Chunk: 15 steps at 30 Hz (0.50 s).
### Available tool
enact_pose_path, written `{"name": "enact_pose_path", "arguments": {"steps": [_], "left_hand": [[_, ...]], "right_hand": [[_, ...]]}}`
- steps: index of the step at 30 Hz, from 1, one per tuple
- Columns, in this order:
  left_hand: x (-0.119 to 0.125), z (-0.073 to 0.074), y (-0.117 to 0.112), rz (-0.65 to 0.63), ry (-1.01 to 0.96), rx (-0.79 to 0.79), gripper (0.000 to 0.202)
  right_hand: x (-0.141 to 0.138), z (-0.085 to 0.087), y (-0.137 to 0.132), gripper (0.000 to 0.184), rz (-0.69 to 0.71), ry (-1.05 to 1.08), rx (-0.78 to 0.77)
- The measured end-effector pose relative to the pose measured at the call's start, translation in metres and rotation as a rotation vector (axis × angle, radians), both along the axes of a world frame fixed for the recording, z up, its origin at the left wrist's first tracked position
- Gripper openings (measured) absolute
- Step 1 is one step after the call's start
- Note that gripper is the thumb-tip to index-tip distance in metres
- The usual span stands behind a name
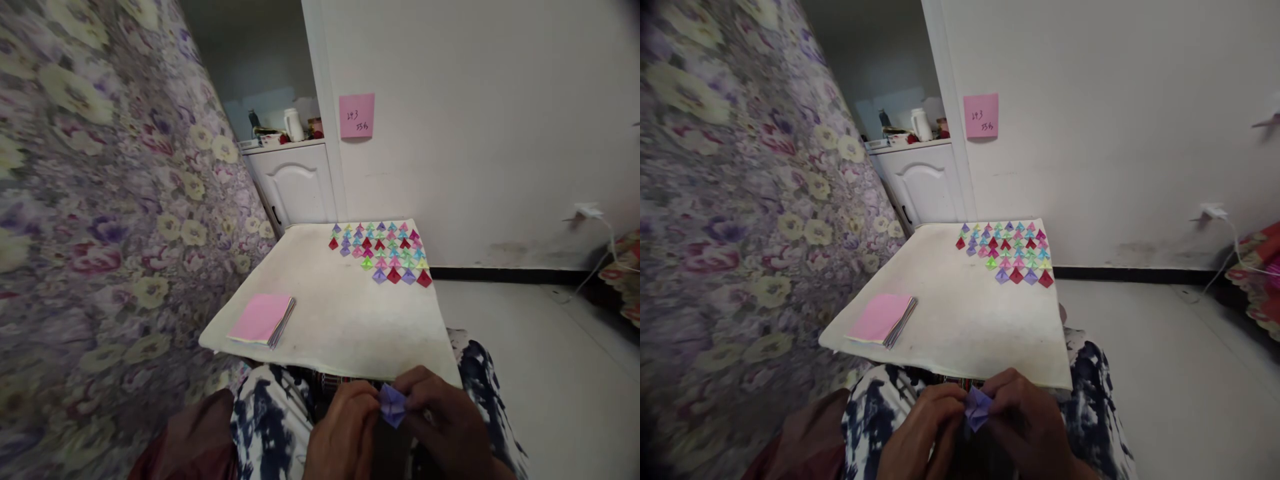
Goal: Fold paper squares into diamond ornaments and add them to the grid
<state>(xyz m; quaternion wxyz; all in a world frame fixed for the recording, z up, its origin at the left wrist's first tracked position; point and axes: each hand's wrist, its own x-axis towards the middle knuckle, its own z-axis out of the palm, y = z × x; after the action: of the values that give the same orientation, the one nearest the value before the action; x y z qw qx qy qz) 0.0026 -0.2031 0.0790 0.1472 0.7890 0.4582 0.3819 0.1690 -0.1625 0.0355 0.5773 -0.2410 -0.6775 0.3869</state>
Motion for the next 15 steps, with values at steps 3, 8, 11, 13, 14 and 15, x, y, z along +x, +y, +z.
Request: {"name": "enact_pose_path", "arguments": {"steps": [3, 8, 11, 13, 14, 15], "left_hand": [[0.002, -0.001, 0.001, 0.048, -0.023, -0.023, 0.020], [-0.001, 0.004, 0.005, 0.033, -0.023, -0.107, 0.018], [-0.003, 0.008, 0.008, 0.021, -0.038, -0.153, 0.018], [-0.004, 0.009, 0.010, 0.011, -0.038, -0.180, 0.019], [-0.004, 0.009, 0.011, 0.003, -0.035, -0.187, 0.020], [-0.004, 0.009, 0.012, -0.007, -0.029, -0.193, 0.020]], "right_hand": [[-0.001, 0.000, 0.000, 0.023, -0.001, 0.007, -0.073], [-0.004, -0.008, -0.001, 0.018, 0.015, 0.014, -0.268], [-0.005, -0.011, 0.001, 0.017, 0.077, 0.018, -0.401], [-0.006, -0.013, 0.003, 0.018, 0.122, 0.003, -0.465], [-0.006, -0.014, 0.003, 0.018, 0.134, -0.011, -0.482], [-0.005, -0.015, 0.004, 0.018, 0.135, -0.029, -0.489]]}}
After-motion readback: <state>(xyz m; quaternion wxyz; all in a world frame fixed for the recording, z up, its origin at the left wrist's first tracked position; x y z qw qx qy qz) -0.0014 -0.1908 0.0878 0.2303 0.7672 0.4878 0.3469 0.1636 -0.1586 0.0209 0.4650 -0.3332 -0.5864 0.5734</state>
